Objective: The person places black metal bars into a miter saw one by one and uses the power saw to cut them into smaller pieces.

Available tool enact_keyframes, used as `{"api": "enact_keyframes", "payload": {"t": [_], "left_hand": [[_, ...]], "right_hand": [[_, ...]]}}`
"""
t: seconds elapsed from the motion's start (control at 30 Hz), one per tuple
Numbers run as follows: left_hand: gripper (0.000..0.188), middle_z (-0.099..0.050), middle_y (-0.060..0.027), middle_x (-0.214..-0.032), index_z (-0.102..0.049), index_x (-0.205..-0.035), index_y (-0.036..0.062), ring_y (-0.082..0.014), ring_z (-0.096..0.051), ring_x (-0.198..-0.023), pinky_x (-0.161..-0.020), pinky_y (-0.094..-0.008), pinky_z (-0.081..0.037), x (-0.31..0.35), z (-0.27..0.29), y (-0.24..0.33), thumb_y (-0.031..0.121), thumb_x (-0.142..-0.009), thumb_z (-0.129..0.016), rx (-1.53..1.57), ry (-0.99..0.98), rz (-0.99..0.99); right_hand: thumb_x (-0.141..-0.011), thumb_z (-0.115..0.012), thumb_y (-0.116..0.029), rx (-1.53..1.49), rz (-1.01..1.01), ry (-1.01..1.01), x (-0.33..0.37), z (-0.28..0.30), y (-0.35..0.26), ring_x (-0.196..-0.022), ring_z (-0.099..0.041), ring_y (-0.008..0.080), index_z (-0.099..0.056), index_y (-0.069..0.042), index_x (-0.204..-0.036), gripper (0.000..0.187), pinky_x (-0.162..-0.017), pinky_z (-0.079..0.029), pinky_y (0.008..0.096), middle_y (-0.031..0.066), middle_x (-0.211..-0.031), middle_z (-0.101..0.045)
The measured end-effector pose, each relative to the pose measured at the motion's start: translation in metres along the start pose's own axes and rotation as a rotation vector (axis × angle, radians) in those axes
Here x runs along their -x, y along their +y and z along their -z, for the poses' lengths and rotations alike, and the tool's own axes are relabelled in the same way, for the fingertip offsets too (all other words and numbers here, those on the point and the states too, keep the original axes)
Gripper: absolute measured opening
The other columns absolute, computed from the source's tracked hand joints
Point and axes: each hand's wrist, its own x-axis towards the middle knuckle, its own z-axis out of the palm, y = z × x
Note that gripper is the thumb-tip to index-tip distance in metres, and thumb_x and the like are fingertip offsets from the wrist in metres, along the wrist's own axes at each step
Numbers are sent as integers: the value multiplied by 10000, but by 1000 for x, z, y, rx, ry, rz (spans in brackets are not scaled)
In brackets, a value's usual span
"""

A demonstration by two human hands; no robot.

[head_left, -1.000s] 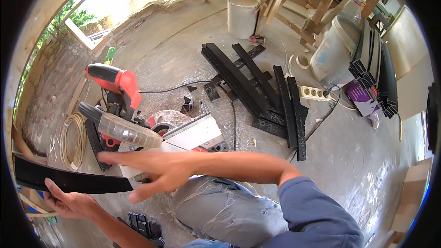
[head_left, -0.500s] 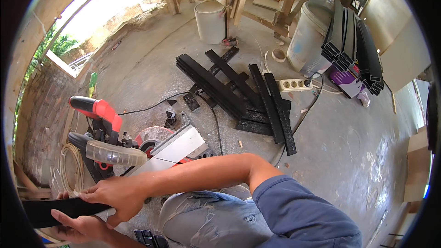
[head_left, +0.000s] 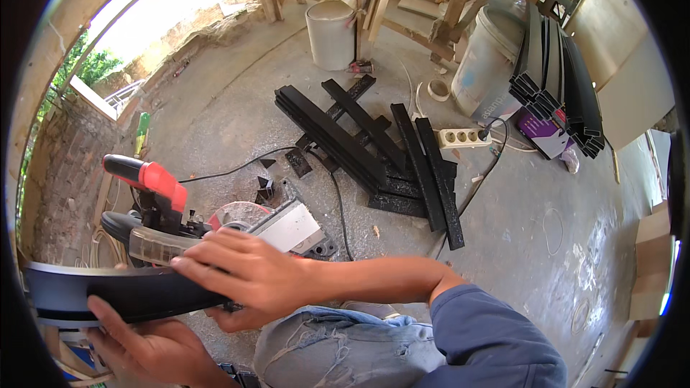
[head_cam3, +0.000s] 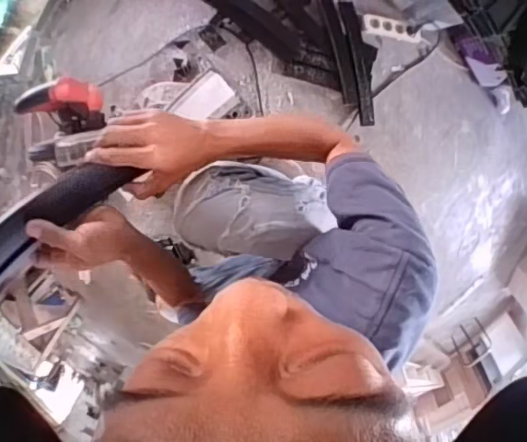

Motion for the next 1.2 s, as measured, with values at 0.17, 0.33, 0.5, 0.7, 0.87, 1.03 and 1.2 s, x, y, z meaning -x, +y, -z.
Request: {"api": "enact_keyframes", "payload": {"t": [0.17, 0.33, 0.5, 0.7, 0.87, 1.03, 1.2], "left_hand": [[440, -522, -179, -1403, -449, -1454, -94, -266, -557, -1313, -1109, -429, -482, -10, -28, 59, 131, -1084, -526, 1057, -117, 286], [355, -546, -154, -1316, -485, -1373, -58, -221, -564, -1206, -1040, -392, -464, -6, -14, 36, 138, -1077, -504, 783, -301, 96], [234, -584, -93, -1135, -580, -1234, 2, -177, -562, -1000, -907, -325, -455, 12, 23, -34, 163, -1069, -543, 433, -760, 151], [209, -596, -73, -1043, -600, -1168, 6, -166, -593, -913, -858, -310, -477, 28, 56, -69, 190, -1079, -556, 308, -756, 386], [226, -606, -78, -1034, -614, -1142, 6, -159, -602, -897, -850, -306, -480, 19, 70, -85, 219, -1086, -561, 263, -729, 414], [224, -609, -73, -1022, -615, -1139, 9, -158, -609, -890, -838, -304, -479, 16, 71, -83, 219, -1089, -554, 255, -761, 399], [232, -614, -71, -1019, -610, -1136, 10, -158, -610, -888, -835, -299, -473, 20, 70, -83, 227, -1095, -539, 274, -757, 453]], "right_hand": [[-637, -709, -106, 225, -114, 49, 23, 79, 23, -905, -679, 358, -648, 72, -1233, 625, -813, -567, 457, 202, -1058, -681], [-701, -704, -128, 609, -605, 63, 65, 198, 71, -932, -695, 390, -678, 14, -1202, 521, -862, -567, 437, 218, -1019, -702], [-786, -730, -342, 1030, -918, -51, 130, 276, 194, -1092, -699, 408, -732, 19, -1168, 525, -972, -556, 481, 261, -1153, -719], [-853, -693, -419, 1183, -1182, -281, 136, 279, 258, -1108, -703, 413, -739, 30, -1094, 511, -954, -566, 504, 246, -1161, -724], [-869, -680, -410, 1184, -1219, -414, 131, 267, 291, -1120, -700, 417, -722, 30, -1150, 523, -967, -572, 490, 260, -1184, -711], [-879, -677, -411, 1230, -1234, -453, 142, 269, 309, -1108, -711, 416, -738, 49, -1093, 511, -967, -574, 501, 259, -1177, -726], [-891, -703, -417, 1108, -1244, -423, 139, 272, 309, -1071, -712, 427, -734, 25, -1081, 481, -923, -570, 485, 265, -1103, -741]]}}
